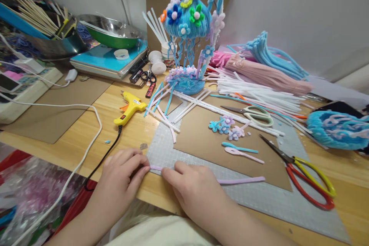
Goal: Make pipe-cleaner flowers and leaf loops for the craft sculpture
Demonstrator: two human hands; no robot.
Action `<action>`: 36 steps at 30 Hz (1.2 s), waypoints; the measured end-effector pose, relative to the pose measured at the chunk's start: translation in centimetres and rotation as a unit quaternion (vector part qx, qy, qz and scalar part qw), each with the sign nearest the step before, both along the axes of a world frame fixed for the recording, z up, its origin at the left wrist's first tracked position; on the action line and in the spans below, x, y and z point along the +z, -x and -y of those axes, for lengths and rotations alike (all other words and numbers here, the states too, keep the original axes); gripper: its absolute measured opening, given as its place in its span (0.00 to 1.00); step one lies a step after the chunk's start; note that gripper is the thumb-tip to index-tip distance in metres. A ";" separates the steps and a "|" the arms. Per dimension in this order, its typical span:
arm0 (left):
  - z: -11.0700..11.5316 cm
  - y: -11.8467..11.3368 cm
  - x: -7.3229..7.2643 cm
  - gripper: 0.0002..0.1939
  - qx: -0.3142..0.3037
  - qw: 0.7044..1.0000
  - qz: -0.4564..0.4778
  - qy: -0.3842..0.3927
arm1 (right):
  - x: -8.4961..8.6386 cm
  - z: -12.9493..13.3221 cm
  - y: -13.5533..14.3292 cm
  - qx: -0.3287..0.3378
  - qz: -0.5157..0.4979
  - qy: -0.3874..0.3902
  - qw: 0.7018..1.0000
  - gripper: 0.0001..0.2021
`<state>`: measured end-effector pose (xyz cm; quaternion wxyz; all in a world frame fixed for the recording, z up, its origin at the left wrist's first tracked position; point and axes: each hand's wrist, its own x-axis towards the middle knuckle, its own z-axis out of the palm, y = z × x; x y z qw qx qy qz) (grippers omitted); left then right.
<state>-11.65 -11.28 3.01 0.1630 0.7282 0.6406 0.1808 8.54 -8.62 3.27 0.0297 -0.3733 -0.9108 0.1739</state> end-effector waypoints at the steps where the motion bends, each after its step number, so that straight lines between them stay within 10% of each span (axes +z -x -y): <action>1: 0.0 -0.1 0.0 0.06 0.002 1.000 0.001 -0.003 | 0.0 0.0 0.0 0.001 0.000 -0.001 1.000 0.14; 36: -1.7 -3.3 2.7 0.08 -0.016 0.989 0.118 0.090 | 0.8 -0.1 -0.6 0.009 -0.030 -0.036 0.999 0.11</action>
